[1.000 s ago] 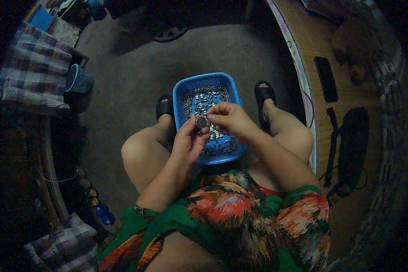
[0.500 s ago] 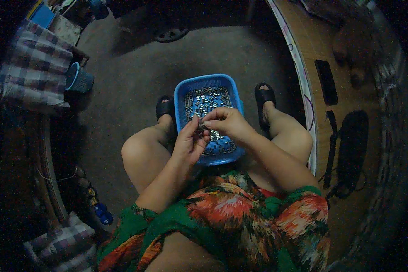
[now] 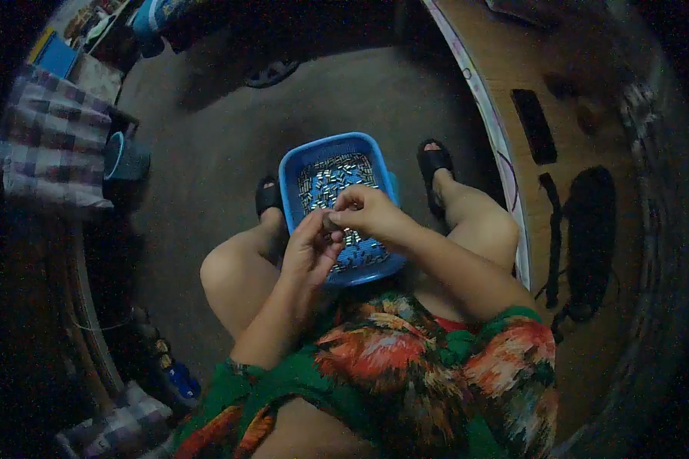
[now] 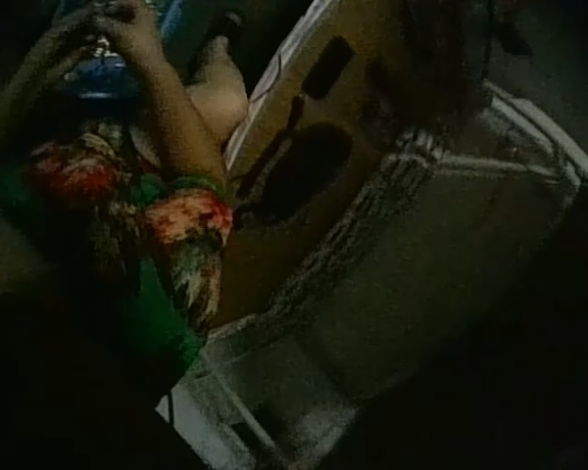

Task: Sorting small metal pins and components from a blue plastic basket.

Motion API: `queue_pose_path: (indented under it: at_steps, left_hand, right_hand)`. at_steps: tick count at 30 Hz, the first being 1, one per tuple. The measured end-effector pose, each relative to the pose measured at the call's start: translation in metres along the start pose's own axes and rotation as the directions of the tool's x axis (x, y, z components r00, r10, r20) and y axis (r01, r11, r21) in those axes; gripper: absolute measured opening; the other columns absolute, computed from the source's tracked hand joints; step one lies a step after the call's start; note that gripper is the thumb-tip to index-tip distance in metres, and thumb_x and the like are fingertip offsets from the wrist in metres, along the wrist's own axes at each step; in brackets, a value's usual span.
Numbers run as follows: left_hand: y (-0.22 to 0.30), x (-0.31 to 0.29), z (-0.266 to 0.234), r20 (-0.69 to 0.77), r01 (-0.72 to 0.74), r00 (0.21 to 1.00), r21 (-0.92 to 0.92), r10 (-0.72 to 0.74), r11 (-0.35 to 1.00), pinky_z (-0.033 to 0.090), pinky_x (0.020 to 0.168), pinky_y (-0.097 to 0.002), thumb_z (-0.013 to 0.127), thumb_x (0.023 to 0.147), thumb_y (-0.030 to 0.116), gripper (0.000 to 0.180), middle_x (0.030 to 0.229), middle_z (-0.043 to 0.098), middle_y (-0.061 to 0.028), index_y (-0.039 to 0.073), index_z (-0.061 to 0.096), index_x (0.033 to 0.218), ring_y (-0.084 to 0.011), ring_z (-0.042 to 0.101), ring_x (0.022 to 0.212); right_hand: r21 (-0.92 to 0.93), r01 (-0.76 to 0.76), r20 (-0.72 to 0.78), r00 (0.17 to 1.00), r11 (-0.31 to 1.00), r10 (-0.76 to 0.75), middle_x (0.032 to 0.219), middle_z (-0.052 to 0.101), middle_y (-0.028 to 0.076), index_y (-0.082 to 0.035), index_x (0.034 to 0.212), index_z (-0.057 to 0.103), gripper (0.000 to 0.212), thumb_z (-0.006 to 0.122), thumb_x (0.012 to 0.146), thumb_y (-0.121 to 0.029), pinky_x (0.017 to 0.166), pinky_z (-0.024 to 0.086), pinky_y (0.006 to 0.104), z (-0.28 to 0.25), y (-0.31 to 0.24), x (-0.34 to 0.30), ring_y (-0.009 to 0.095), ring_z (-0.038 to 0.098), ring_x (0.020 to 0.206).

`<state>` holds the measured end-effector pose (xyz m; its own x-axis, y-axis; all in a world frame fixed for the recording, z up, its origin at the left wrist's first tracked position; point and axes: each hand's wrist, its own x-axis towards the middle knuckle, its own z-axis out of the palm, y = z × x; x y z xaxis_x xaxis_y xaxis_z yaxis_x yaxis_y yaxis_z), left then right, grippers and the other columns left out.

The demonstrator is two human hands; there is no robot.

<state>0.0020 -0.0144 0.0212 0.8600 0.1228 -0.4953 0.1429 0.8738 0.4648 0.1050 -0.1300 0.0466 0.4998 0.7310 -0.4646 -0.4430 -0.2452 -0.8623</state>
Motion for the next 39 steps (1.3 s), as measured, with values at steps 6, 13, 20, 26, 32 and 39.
queue_pose_path:
  at_steps: [6, 13, 20, 26, 32, 39]
  left_hand:
    - [0.008, 0.004, -0.001, 0.029, -0.022, 0.999, -0.045, 0.023, 0.999, 0.04, 0.053, -0.0221, 0.05, 0.085, 0.03, 0.025, 0.079, 0.056, -0.007, 0.005, 0.053, 0.088, -0.0125, 0.049, 0.063]
    - [0.019, 0.004, -0.003, 0.033, -0.045, 0.998, -0.107, 0.048, 0.993, 0.04, 0.052, -0.0218, 0.05, 0.086, 0.027, 0.022, 0.075, 0.054, -0.006, 0.005, 0.052, 0.086, -0.0118, 0.049, 0.062]
    - [0.013, -0.003, 0.011, -0.041, -0.053, 0.998, -0.106, 0.049, 0.993, 0.039, 0.05, -0.0229, 0.051, 0.085, 0.026, 0.023, 0.073, 0.054, -0.0062, 0.003, 0.052, 0.088, -0.0136, 0.048, 0.06]
    - [0.0, 0.007, 0.006, -0.155, 0.011, 0.988, -0.025, -0.014, 1.0, 0.042, 0.054, -0.024, 0.051, 0.085, 0.024, 0.021, 0.077, 0.054, -0.0068, 0.003, 0.052, 0.089, -0.0146, 0.05, 0.062]
    - [-0.005, 0.013, 0.014, -0.3, 0.127, 0.949, 0.082, -0.097, 0.989, 0.045, 0.06, -0.0266, 0.046, 0.086, 0.023, 0.02, 0.079, 0.054, -0.0059, 0.004, 0.052, 0.09, -0.015, 0.054, 0.072]
    - [-0.005, 0.026, 0.026, -0.303, 0.102, 0.95, 0.055, -0.081, 0.993, 0.046, 0.063, -0.0268, 0.045, 0.087, 0.023, 0.021, 0.08, 0.054, -0.0067, 0.003, 0.05, 0.092, -0.0154, 0.054, 0.073]
  right_hand:
    - [0.236, -0.048, -0.007, 0.999, 0.97, 0.051, 0.072, 0.052, 0.002, -0.003, 0.103, 0.05, 0.021, 0.043, 0.087, -0.016, 0.043, 0.032, 0.017, -0.007, 0.002, 0.005, 0.006, 0.043, 0.052]
    - [0.077, -0.019, 0.047, 0.999, 0.997, 0.016, 0.063, 0.046, -0.003, -0.007, 0.094, 0.054, 0.015, 0.046, 0.086, -0.017, 0.039, 0.026, 0.0178, 0.014, -0.018, -0.02, 0.005, 0.039, 0.049]
    - [-0.207, -0.021, 0.112, 0.993, 0.978, 0.045, 0.071, 0.056, 0.005, -0.004, 0.084, 0.059, 0.019, 0.051, 0.081, -0.02, 0.05, 0.041, 0.0259, 0.005, -0.043, -0.03, 0.013, 0.051, 0.057]
    - [-0.634, 0.26, 0.36, 0.933, 0.728, -0.02, 0.086, 0.06, 0.017, -0.003, 0.093, 0.057, 0.019, 0.051, 0.079, -0.015, 0.072, 0.044, 0.0378, -0.014, -0.026, -0.014, 0.031, 0.058, 0.082]
    - [-0.669, 0.477, 0.51, 0.852, 0.57, -0.115, 0.077, 0.058, 0.02, 0.003, 0.083, 0.051, 0.016, 0.049, 0.07, -0.006, 0.061, 0.046, 0.0408, -0.019, -0.036, -0.012, 0.036, 0.059, 0.074]
    - [-0.558, 0.474, 0.522, 0.838, 0.681, -0.156, 0.07, 0.058, 0.02, 0.004, 0.088, 0.048, 0.02, 0.049, 0.07, -0.005, 0.055, 0.046, 0.0423, -0.051, -0.029, 0.024, 0.036, 0.059, 0.063]
